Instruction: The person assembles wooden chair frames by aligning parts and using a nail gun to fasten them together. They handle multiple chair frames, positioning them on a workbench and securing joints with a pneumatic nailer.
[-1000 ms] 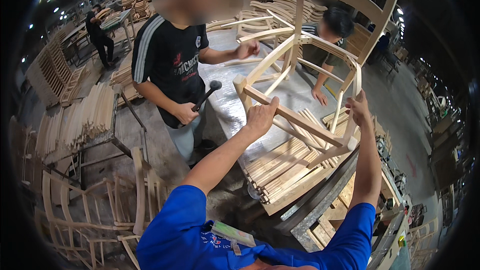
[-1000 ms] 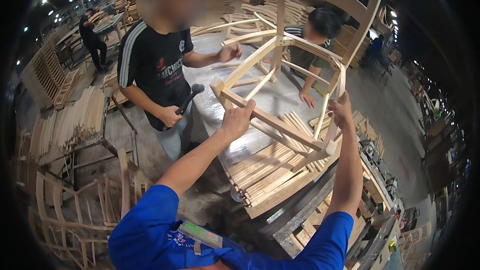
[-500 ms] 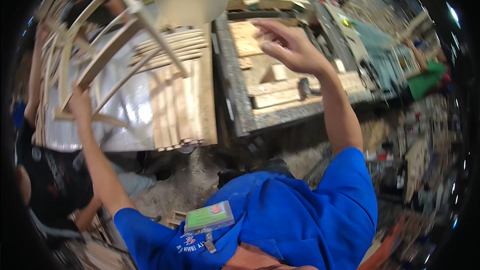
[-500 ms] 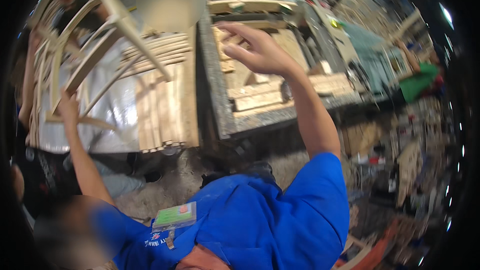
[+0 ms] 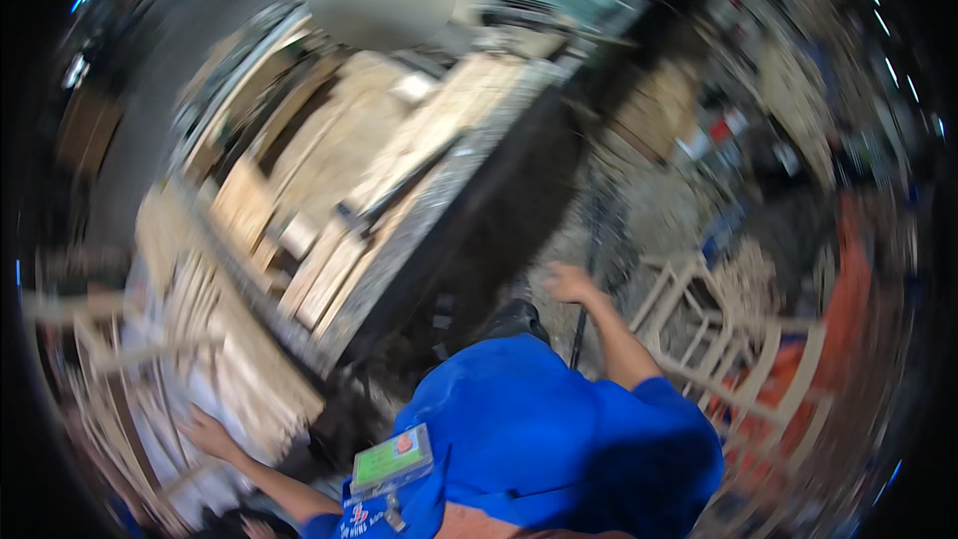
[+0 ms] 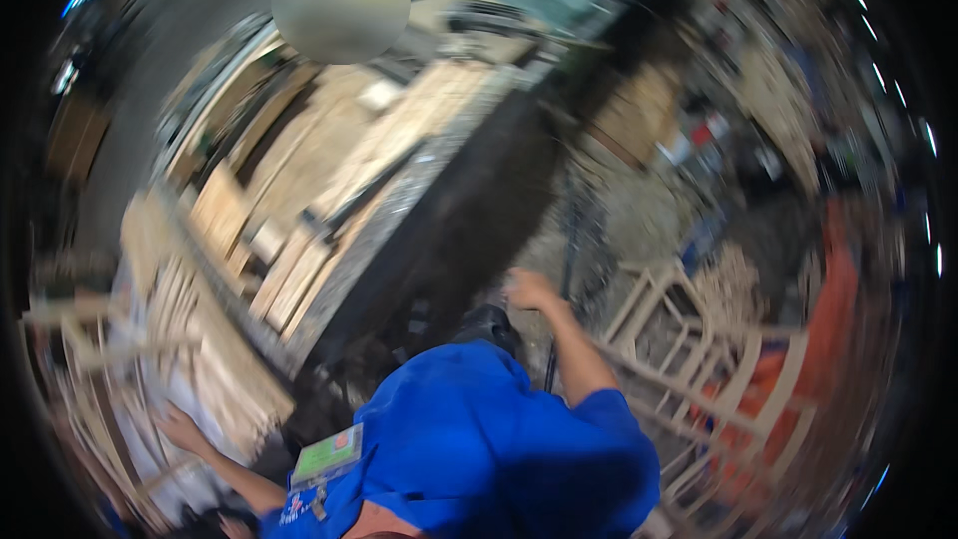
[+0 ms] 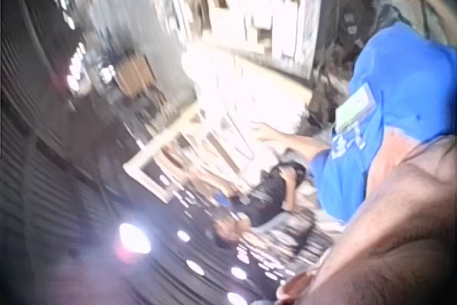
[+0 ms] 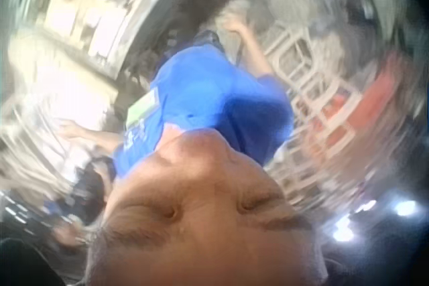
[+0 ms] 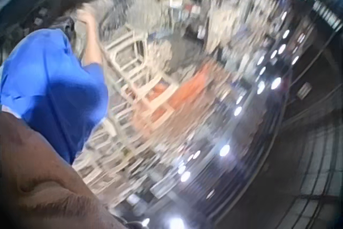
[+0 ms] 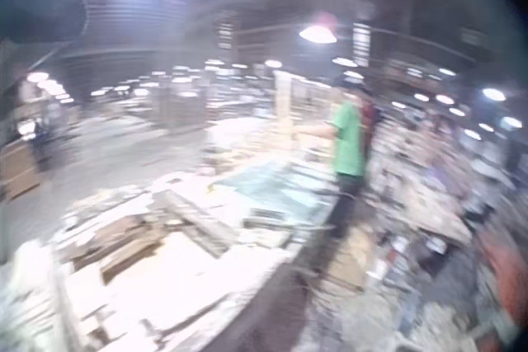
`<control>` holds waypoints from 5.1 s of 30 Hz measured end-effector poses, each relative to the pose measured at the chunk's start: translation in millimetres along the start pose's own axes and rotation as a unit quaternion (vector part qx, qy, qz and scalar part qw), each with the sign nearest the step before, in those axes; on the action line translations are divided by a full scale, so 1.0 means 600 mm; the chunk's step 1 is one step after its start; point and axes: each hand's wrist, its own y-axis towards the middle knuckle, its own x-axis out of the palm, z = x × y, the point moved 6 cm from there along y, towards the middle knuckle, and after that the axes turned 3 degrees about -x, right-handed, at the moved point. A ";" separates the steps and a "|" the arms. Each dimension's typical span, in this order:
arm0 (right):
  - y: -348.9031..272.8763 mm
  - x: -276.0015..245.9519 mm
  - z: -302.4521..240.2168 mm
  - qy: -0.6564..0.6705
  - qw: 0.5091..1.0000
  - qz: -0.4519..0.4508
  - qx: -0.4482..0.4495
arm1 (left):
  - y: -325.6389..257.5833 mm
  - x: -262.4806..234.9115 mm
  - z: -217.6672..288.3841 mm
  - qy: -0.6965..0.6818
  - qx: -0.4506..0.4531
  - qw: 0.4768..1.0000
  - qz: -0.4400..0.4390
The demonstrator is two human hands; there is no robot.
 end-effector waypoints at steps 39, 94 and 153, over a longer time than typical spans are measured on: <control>0.045 0.254 -0.278 -0.214 0.768 -0.555 -0.236 | -1.139 -0.703 0.504 0.064 -0.825 0.558 0.058; -0.059 0.206 -0.227 0.080 0.819 -0.562 -0.087 | -1.140 -0.543 0.241 -0.257 -0.816 0.493 -0.157; -0.467 -1.300 -0.363 0.458 0.347 -0.105 -0.812 | -0.440 -0.666 0.781 -0.826 -0.322 0.391 0.247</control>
